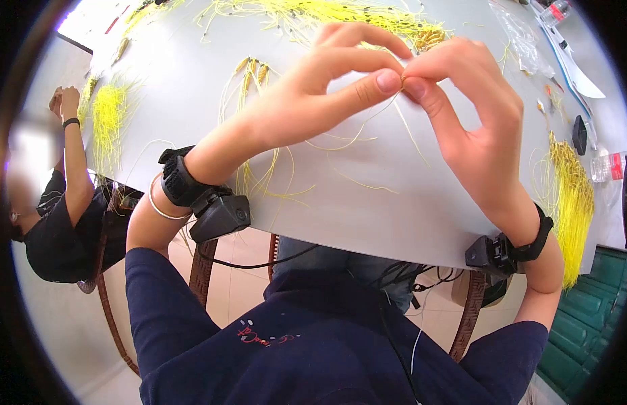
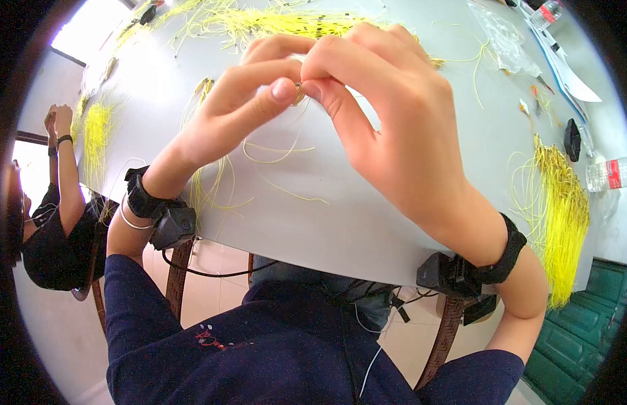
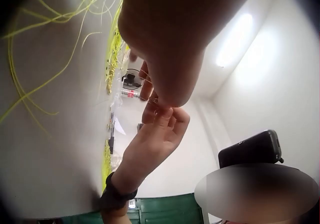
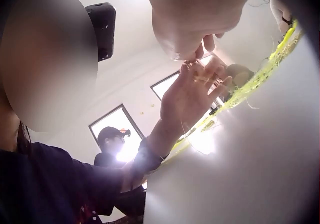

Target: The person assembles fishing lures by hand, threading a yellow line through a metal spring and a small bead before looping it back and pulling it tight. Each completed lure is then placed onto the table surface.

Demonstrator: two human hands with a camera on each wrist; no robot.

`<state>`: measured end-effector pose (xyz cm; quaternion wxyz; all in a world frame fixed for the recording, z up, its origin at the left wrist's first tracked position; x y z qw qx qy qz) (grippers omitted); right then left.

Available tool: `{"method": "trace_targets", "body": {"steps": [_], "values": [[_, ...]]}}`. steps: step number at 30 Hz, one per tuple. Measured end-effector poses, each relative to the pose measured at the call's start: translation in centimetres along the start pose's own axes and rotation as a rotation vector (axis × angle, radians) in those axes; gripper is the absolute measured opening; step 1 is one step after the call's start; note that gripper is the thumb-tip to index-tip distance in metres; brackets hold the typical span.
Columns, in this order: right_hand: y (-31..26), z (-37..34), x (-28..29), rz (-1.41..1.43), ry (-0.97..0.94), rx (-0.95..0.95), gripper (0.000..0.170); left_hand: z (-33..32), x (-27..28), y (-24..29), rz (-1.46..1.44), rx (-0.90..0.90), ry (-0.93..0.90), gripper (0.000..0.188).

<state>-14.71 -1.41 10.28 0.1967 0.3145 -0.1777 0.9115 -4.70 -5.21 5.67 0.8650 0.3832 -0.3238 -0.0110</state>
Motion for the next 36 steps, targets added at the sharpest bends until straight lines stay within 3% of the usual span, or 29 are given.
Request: {"method": "trace_targets", "body": {"steps": [1,3,5,6,8,9,11,13,16,19,22,23,25,29,31,36], "values": [[-0.1,0.2,0.2,0.031,-0.019,-0.023,0.003,0.0,-1.2,0.6,-0.111,-0.045,-0.136,0.033],[0.0,0.1,0.2,0.063,-0.038,-0.045,0.002,0.1,-1.4,1.8,-0.181,-0.092,-0.118,0.035],[0.7,-0.2,0.0,0.178,-0.059,-0.114,0.001,-0.4,-2.8,1.3,-0.523,0.117,-0.220,0.038],[0.0,0.2,0.3,0.178,-0.056,-0.112,0.001,-0.4,-2.7,1.9,-0.520,0.117,-0.221,0.038],[-0.3,0.8,0.8,0.593,0.001,-0.302,0.004,-0.9,-2.6,1.3,-0.542,0.343,-0.189,0.038],[0.4,0.6,0.9,0.590,0.000,-0.297,0.004,-1.0,-2.4,1.9,-0.540,0.338,-0.186,0.038],[4.2,-0.5,1.3,0.497,0.069,-0.452,0.007,-2.0,-2.1,2.2,-0.276,0.403,-0.219,0.038],[4.3,-0.1,1.0,0.549,0.062,-0.468,0.009,-3.2,-0.9,3.6,-0.170,0.397,-0.198,0.035],[4.0,-0.3,0.1,0.680,0.096,-0.493,0.003,-6.7,0.0,5.2,0.133,0.500,-0.382,0.025],[3.7,-0.4,-2.4,0.735,-0.075,-0.536,0.009,-10.3,1.1,5.8,0.185,0.589,-0.395,0.023],[3.1,-0.7,-6.1,0.724,-0.353,-0.650,0.013,-13.4,2.8,5.1,0.226,0.713,-0.273,0.021],[3.2,-0.3,-6.7,0.723,-0.354,-0.647,0.013,-14.1,2.9,5.0,0.227,0.713,-0.271,0.021],[3.3,-0.7,-9.8,0.701,-0.584,-0.703,0.015,-15.3,3.7,4.5,0.229,0.730,-0.166,0.025],[4.3,0.7,-13.5,0.693,-0.542,-0.661,0.020,-16.8,4.3,5.4,0.458,0.751,-0.264,0.024],[3.8,1.9,-14.5,0.569,-0.549,-0.478,0.022,-15.9,5.5,8.1,0.742,0.531,-0.176,0.017],[4.7,2.9,-16.2,0.486,-0.429,-0.516,0.024,-14.1,7.3,9.3,0.755,0.530,-0.019,0.016]]}}
Point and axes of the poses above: each hand's wrist, its own z-axis towards the middle knuckle, its own x-axis out of the back of the hand, y = z × x, the point moved 9 cm from there along z, towards the middle knuckle
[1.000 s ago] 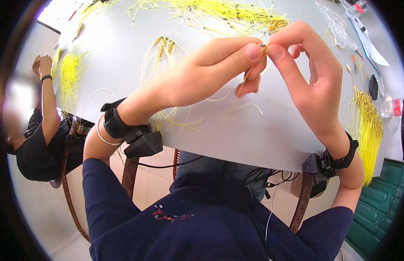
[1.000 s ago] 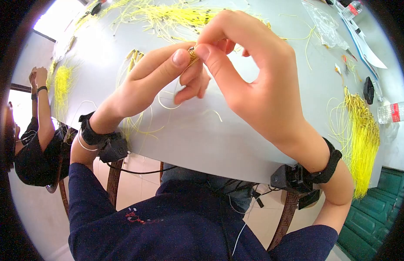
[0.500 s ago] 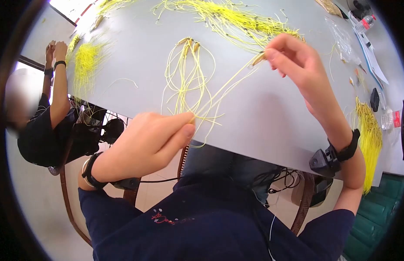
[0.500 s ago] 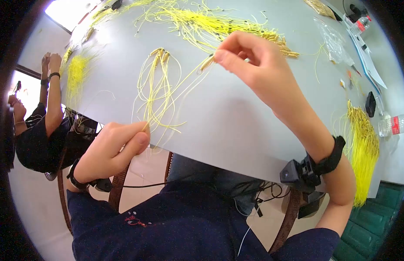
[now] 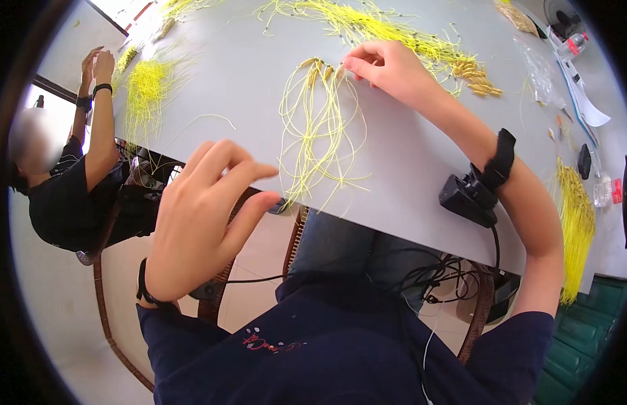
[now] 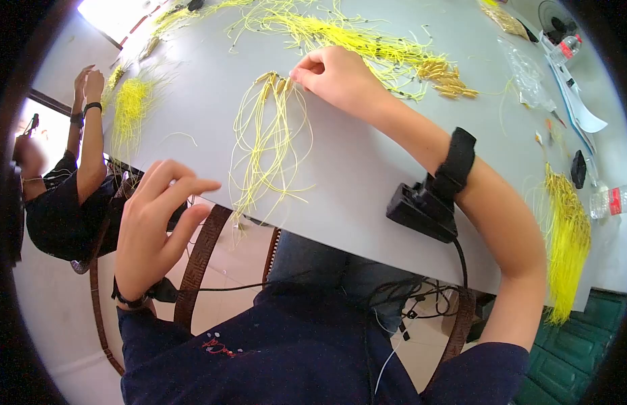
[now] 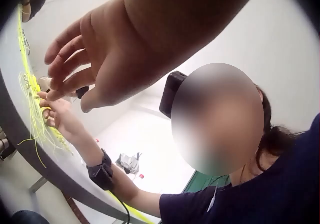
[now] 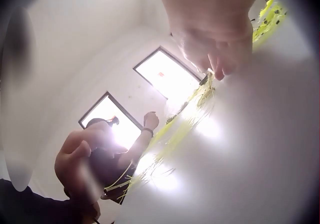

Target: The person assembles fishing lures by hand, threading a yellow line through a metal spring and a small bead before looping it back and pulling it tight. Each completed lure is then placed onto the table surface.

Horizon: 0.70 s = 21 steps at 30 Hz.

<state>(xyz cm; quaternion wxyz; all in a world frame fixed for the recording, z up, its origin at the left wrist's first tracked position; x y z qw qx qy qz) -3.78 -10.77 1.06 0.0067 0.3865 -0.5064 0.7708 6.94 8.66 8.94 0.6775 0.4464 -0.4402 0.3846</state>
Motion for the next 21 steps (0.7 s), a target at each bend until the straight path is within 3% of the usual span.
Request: {"method": "trace_targets", "body": {"steps": [4,7,9,10,12,13,14,15,18,20,21], "values": [[0.4,-0.6,2.1,0.090,0.142,-0.057,0.024,1.5,-0.8,0.1,0.004,-0.021,0.073,0.019],[-1.4,-3.6,4.6,0.123,0.121,-0.017,0.022,2.2,-0.4,1.1,-0.009,-0.066,0.084,0.021],[-4.6,-6.6,6.2,0.135,0.110,0.047,0.021,2.1,1.6,3.8,-0.167,-0.282,0.113,0.025],[-6.8,-8.4,6.8,0.074,0.137,0.151,0.019,1.5,2.7,5.2,-0.115,-0.400,0.210,0.024],[-11.1,-11.9,7.3,-0.111,0.175,0.418,0.018,0.3,4.3,7.6,-0.185,-0.386,0.345,0.016],[-13.0,-13.6,7.3,-0.235,0.185,0.580,0.019,0.2,4.3,8.5,-0.363,-0.555,0.233,0.022],[-13.9,-14.4,7.1,-0.258,0.133,0.598,0.020,-0.2,4.0,9.2,-0.687,-0.574,0.402,0.019],[-13.6,-14.6,7.2,-0.255,0.130,0.595,0.020,0.4,3.9,9.9,-0.952,-0.506,0.279,0.010],[-9.4,-14.0,8.3,-0.197,0.204,0.309,0.014,3.4,2.5,11.7,-0.991,-0.500,0.246,0.010],[-5.4,-13.2,9.0,0.014,0.220,0.144,0.016,3.2,1.8,13.6,-1.027,-0.502,0.217,0.010],[-4.4,-12.9,9.4,0.016,0.225,0.145,0.016,3.8,1.2,14.6,-1.044,-0.506,0.201,0.009]]}}
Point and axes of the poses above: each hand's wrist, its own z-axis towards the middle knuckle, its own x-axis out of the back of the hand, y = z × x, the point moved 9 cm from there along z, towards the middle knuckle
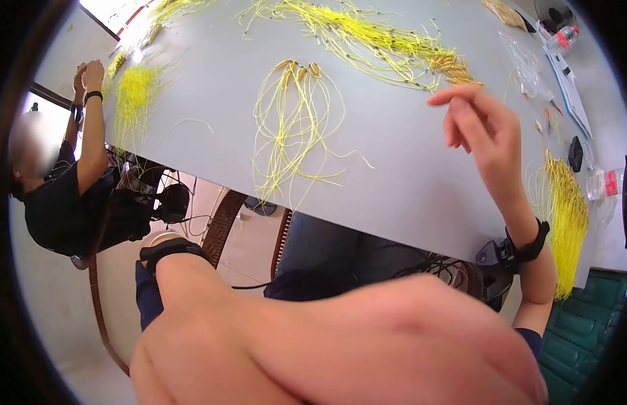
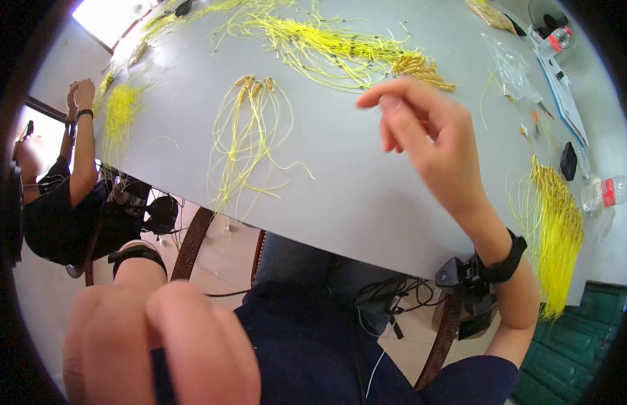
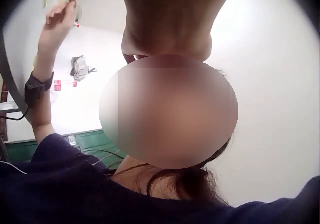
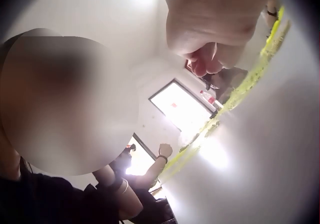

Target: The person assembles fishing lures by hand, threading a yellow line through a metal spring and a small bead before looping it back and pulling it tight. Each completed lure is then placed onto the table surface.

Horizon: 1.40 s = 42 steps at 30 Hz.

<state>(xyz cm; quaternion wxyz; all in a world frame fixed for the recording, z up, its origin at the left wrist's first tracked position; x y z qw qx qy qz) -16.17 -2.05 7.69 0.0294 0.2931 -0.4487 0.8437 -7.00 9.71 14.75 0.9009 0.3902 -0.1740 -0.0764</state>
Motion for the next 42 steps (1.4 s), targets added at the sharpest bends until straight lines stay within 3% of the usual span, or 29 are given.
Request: {"method": "trace_targets", "body": {"steps": [2,6,8,11,15,17,18,21,23,27,29,39,42], "values": [[3.9,-0.3,0.5,0.321,0.058,-0.269,0.021,0.5,-1.6,-0.4,-0.046,0.015,-0.021,0.009],[7.0,-0.6,-0.5,0.405,-0.022,-0.381,0.022,1.2,1.6,-1.6,-0.098,0.020,-0.052,0.009],[8.1,-0.8,0.2,0.413,0.054,-0.473,0.021,1.9,0.9,-1.8,-0.119,0.015,-0.066,0.010],[8.6,-0.1,2.3,0.296,0.150,-0.352,0.021,2.4,-0.1,-2.4,-0.193,0.027,-0.089,0.010],[10.1,0.0,4.0,0.254,0.235,-0.345,0.020,3.4,0.9,-4.1,-0.311,0.048,-0.125,0.011],[9.1,0.3,4.8,0.042,0.302,-0.162,0.019,3.6,0.3,-4.3,-0.368,0.055,-0.151,0.012],[9.6,0.3,4.7,0.024,0.312,-0.138,0.017,4.7,0.1,-5.4,-0.060,-0.036,-0.306,0.014],[9.0,0.6,5.2,-0.180,0.289,-0.052,0.014,5.2,0.5,-12.7,0.475,0.106,-0.510,0.013],[9.1,0.7,5.0,-0.293,0.238,-0.030,0.012,6.5,2.4,-17.1,0.839,0.177,-0.435,0.010],[10.6,0.9,5.2,-0.368,0.206,-0.122,0.013,7.9,1.9,-19.3,0.893,0.233,-0.441,0.007],[10.9,0.8,5.4,-0.427,0.207,-0.149,0.016,8.3,0.6,-19.5,1.013,0.144,-0.479,0.006],[11.1,1.1,4.9,-0.522,0.159,-0.140,0.010,8.1,-1.3,-21.7,0.959,0.131,-0.548,0.005],[10.8,1.0,5.1,-0.474,0.207,-0.120,0.012,8.2,-0.1,-20.8,0.939,0.129,-0.432,0.006]]}}
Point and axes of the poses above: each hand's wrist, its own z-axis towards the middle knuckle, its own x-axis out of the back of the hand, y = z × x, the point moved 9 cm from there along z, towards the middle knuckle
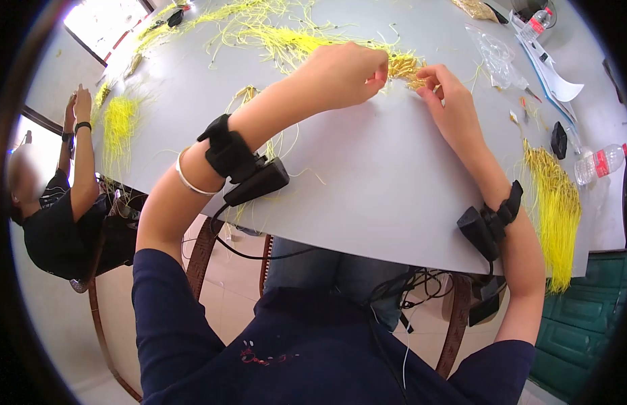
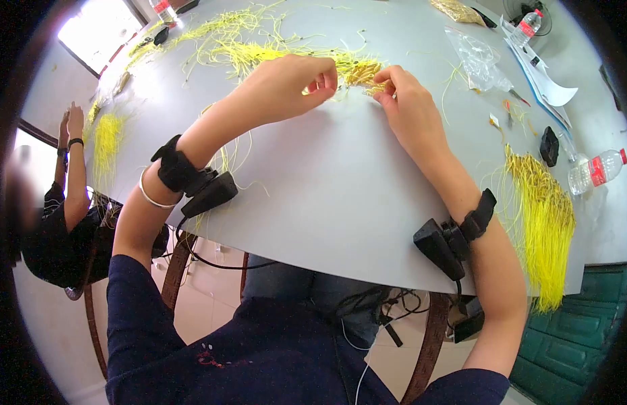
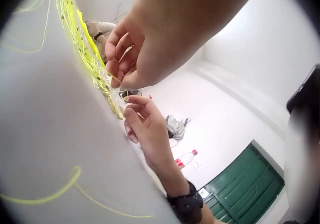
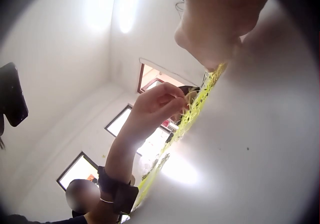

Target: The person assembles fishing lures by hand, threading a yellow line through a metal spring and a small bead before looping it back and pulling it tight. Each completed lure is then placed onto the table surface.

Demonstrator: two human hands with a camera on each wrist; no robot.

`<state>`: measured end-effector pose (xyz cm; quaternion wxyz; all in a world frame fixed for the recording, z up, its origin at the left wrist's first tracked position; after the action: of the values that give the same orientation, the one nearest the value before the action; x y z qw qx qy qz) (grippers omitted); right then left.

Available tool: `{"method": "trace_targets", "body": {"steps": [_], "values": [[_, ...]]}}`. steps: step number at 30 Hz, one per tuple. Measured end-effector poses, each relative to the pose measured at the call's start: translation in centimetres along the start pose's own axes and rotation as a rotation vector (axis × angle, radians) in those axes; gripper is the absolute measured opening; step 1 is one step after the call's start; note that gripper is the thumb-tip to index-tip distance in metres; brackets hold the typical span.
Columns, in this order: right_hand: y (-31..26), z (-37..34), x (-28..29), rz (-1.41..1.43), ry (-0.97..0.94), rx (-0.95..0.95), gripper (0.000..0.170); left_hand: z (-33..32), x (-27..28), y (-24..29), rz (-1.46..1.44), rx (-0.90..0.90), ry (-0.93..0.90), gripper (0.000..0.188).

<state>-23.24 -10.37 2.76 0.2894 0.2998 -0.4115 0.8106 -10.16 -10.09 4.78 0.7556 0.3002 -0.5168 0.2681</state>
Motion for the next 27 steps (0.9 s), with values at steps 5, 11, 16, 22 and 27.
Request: {"method": "trace_targets", "body": {"steps": [5,11,16,22,27], "values": [[-0.4,-0.3,0.7,0.319,0.038,-0.098,0.019,-1.4,1.1,-2.0,-0.611,0.136,0.084,0.015],[-0.8,-1.3,-1.9,0.892,-0.112,-0.309,0.020,-2.9,-1.0,-3.4,-1.019,0.311,0.061,0.018],[-2.3,-1.5,-2.6,1.040,-0.135,-0.343,0.019,-3.8,-1.8,-3.4,-1.152,0.341,0.040,0.020],[-3.0,-1.4,-2.6,1.073,-0.177,-0.295,0.018,-3.8,-2.3,-2.8,-1.223,0.299,0.056,0.019],[-2.4,-1.6,-2.1,1.057,-0.107,-0.317,0.017,-3.7,-0.9,-2.7,-1.021,0.242,0.194,0.020]]}}
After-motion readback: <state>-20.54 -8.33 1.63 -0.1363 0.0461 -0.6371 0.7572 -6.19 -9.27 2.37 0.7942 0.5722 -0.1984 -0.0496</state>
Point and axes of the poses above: each hand's wrist, its own z-axis towards the middle knuckle, its own x-axis out of the back of the hand, y = z × x, the point moved 9 cm from there along z, towards the middle knuckle
